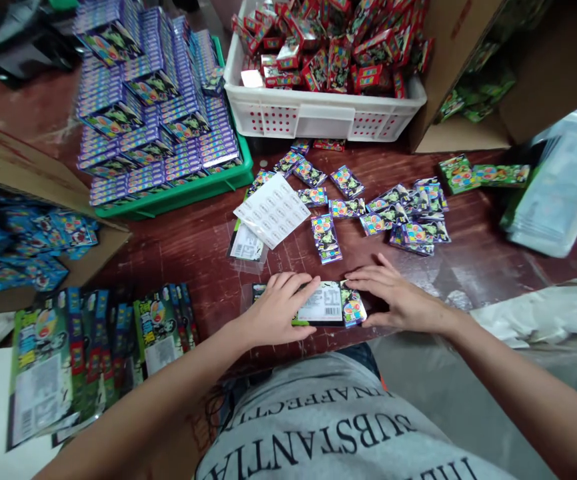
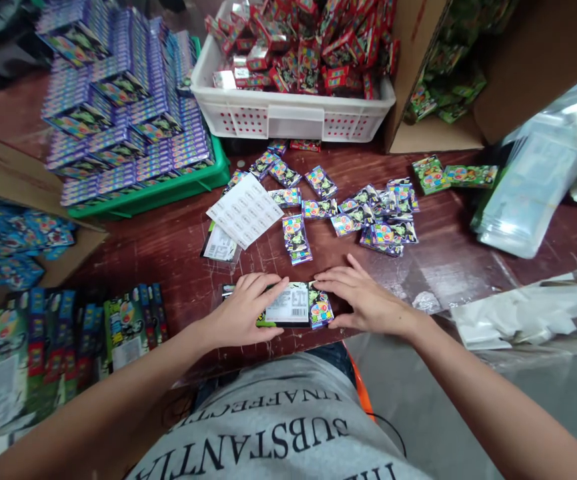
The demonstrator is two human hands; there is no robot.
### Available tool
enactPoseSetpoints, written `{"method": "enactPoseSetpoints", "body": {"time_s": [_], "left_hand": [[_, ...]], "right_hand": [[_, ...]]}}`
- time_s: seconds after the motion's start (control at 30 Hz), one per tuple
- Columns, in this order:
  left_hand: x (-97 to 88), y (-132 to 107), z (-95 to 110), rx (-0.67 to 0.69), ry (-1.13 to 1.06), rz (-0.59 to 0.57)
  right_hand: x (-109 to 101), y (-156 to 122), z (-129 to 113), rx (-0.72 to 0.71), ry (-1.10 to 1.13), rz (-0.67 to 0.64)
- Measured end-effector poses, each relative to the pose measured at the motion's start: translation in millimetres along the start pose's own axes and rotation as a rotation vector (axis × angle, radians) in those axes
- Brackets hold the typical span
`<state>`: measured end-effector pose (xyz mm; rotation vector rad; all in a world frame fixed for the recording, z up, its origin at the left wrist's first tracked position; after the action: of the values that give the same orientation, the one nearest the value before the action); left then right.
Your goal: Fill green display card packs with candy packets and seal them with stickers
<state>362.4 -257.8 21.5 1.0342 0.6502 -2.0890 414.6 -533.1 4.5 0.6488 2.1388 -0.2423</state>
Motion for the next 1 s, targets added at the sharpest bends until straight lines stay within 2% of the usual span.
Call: {"method": "enactPoseSetpoints", "body": {"time_s": [0.1, 0.17, 0.27, 0.33, 0.47, 0.63, 0.73, 0.83, 0.93, 1.0], "left_hand": [[-0.6, -0.3, -0.8, -0.029, 0.004, 0.006], [0.7, 0.0, -0.1, -0.056, 0.013, 0.028], [3.7, 2.0, 2.5, -0.099, 0.011, 0.075], [5.4, 4.2, 4.5, -0.136, 0.009, 0.105], [7.4, 9.7, 9.7, -0.153, -0.008, 0.105], [8.9, 16.5, 13.7, -0.067, -0.052, 0.034], [6.4, 17.9, 14.1, -0.083, -0.067, 0.052], [4.5, 16.4, 18.0, -0.155, -0.073, 0.06], [2.7, 15.2, 23.4, -0.2, -0.044, 0.034], [-5.6, 20.0, 25.6, -0.16, -0.022, 0.017]], "right_hand": [[-8.1, -7.7, 4.9, 0.036, -0.025, 0.038], [-10.2, -13.9, 6.7, 0.12, -0.088, 0.147], [-2.2, -19.2, -0.3, 0.249, -0.164, 0.311], [8.1, -19.6, -10.2, 0.27, -0.154, 0.34], [17.5, -20.0, -23.3, 0.25, -0.073, 0.266], [9.6, -20.6, -16.8, 0.096, 0.054, 0.097], [7.3, -19.8, -10.7, 0.148, 0.025, 0.134], [11.6, -16.2, -14.7, 0.197, -0.044, 0.204], [18.9, -11.8, -22.6, 0.194, -0.036, 0.111], [13.4, -11.8, -23.2, 0.187, -0.023, 0.078]]}}
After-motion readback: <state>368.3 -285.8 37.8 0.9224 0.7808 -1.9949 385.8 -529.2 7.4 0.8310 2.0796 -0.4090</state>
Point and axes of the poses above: each hand's wrist, its own y-axis towards the middle knuckle, its own x-axis out of the palm, z = x × y, the point moved 3 cm from there along y, towards the middle knuckle, and after that the axes turned 5 degrees about -y, right-handed, at the moved point
